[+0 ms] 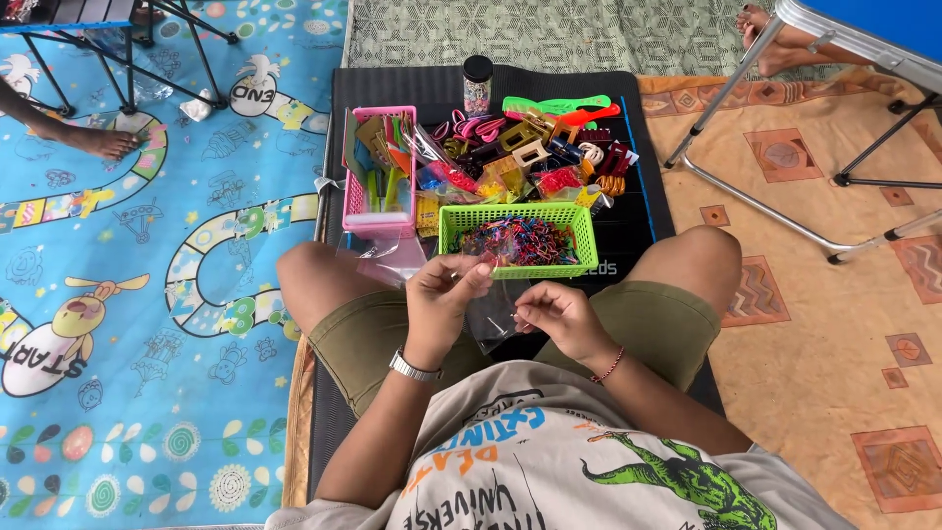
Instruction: Sorting small colorful hair elastics from a basket into small plastic bags while sitting on the floor.
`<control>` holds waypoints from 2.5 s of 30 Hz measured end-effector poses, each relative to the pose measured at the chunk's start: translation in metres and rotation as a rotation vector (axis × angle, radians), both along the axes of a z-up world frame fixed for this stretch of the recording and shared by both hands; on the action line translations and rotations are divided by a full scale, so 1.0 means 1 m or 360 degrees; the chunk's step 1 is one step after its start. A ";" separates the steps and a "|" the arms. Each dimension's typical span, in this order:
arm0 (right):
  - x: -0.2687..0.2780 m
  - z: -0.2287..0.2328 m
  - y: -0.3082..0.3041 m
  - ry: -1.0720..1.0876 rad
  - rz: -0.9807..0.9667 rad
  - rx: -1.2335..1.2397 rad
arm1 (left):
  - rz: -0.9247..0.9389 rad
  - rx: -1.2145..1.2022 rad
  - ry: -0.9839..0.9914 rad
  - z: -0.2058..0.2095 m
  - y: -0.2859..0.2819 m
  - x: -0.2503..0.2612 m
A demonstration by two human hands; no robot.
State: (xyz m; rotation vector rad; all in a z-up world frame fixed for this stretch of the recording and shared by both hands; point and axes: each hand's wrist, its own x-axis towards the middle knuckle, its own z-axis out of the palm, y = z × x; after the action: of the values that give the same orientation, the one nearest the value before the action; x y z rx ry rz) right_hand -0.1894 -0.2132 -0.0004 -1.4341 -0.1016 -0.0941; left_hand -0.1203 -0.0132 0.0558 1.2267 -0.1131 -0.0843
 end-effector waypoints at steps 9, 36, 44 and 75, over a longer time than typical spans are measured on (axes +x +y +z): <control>-0.002 -0.014 0.013 0.0174 -0.0035 0.0264 | 0.0154 -0.0112 -0.0125 0.001 -0.008 -0.004; 0.008 0.080 0.006 -0.1181 -0.0519 -0.0804 | 0.0383 0.0959 -0.0724 0.014 0.002 -0.015; -0.001 0.131 0.023 -0.1217 -0.0375 -0.1478 | 0.0368 0.1454 -0.1351 0.005 0.014 -0.018; -0.013 0.064 -0.041 -0.0004 0.0116 -0.0283 | -0.0416 0.0389 -0.0707 0.006 0.060 -0.009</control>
State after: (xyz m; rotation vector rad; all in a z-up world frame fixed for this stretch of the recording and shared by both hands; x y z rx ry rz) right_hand -0.2024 -0.2545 0.0635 -1.6060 -0.1677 -0.0276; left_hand -0.1291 0.0464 0.0621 1.4544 -0.6669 -0.0518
